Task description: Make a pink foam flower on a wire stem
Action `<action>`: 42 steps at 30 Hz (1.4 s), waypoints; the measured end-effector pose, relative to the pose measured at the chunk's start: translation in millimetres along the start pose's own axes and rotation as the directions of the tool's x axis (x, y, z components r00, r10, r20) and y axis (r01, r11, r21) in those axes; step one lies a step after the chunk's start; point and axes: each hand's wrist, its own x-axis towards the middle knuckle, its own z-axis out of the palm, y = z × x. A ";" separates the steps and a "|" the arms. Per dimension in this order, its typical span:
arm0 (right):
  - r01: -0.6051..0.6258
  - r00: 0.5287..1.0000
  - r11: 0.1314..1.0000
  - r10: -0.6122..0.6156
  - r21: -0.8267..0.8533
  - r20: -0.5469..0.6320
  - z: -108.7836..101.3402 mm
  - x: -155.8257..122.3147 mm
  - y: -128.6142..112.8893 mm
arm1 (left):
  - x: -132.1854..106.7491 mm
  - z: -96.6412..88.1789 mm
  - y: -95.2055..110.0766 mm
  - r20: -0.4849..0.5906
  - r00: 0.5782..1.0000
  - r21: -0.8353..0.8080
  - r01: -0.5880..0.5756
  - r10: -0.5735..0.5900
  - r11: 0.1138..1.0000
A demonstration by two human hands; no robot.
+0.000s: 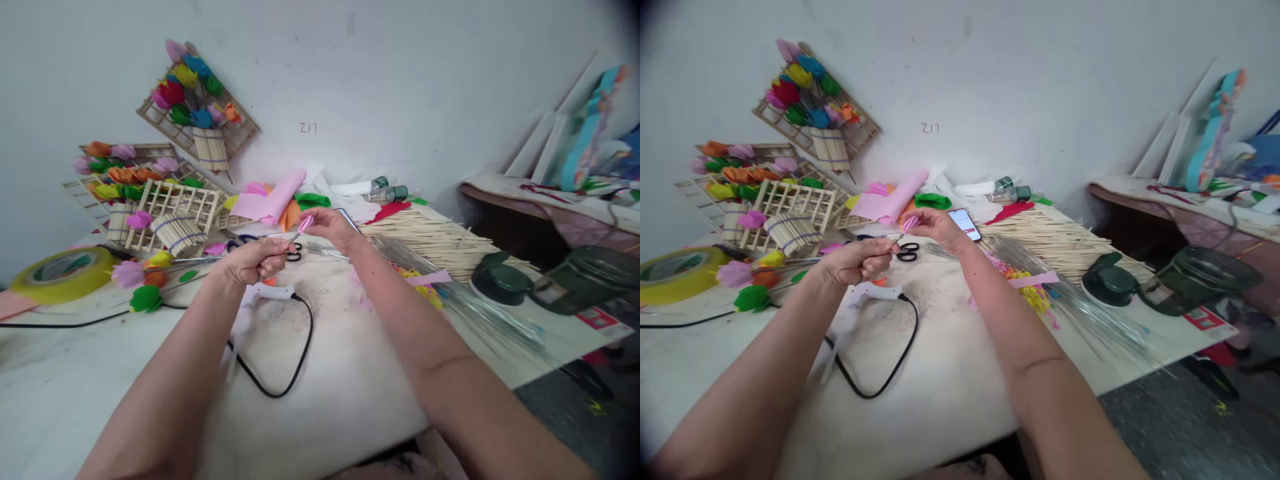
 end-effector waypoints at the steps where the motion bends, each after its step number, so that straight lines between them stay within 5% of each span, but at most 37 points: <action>1: 0.003 1.000 1.000 -0.003 0.004 -0.008 0.1 0.2 0.0 | 0.2 1.1 0.3 -0.019 1.000 0.012 0.005 -0.005 1.000; 10: 0.028 0.994 0.998 -0.033 -0.054 -0.107 3.8 4.0 7.7 | 0.0 12.2 2.3 -0.168 0.981 0.232 -0.052 0.093 0.971; 16: 0.035 0.980 0.998 -0.044 -0.048 -0.193 7.9 5.0 9.2 | 0.5 30.6 2.8 -0.264 0.898 0.516 -0.176 0.352 0.838; 22: 0.043 0.978 0.999 -0.043 -0.005 -0.202 8.4 5.4 12.4 | 2.7 32.5 2.1 -0.268 0.866 0.690 -0.133 0.422 0.712; 25: 0.051 0.972 0.999 -0.047 0.011 -0.229 9.8 6.6 13.2 | 5.7 28.4 1.0 -0.253 0.822 0.798 -0.121 0.511 0.590; 29: 0.028 0.953 1.000 -0.029 -0.008 -0.303 12.9 8.6 14.7 | 10.4 24.5 -1.2 -0.163 0.712 0.955 -0.059 0.683 0.289; 32: 0.000 0.933 1.000 -0.007 -0.019 -0.360 15.8 9.8 17.0 | 12.5 22.8 -3.5 -0.098 0.672 0.994 0.027 0.734 0.107; 42: -0.068 0.891 0.997 0.051 -0.021 -0.452 22.3 12.5 18.4 | 13.4 25.0 -7.9 -0.143 0.685 0.943 0.314 0.714 -0.112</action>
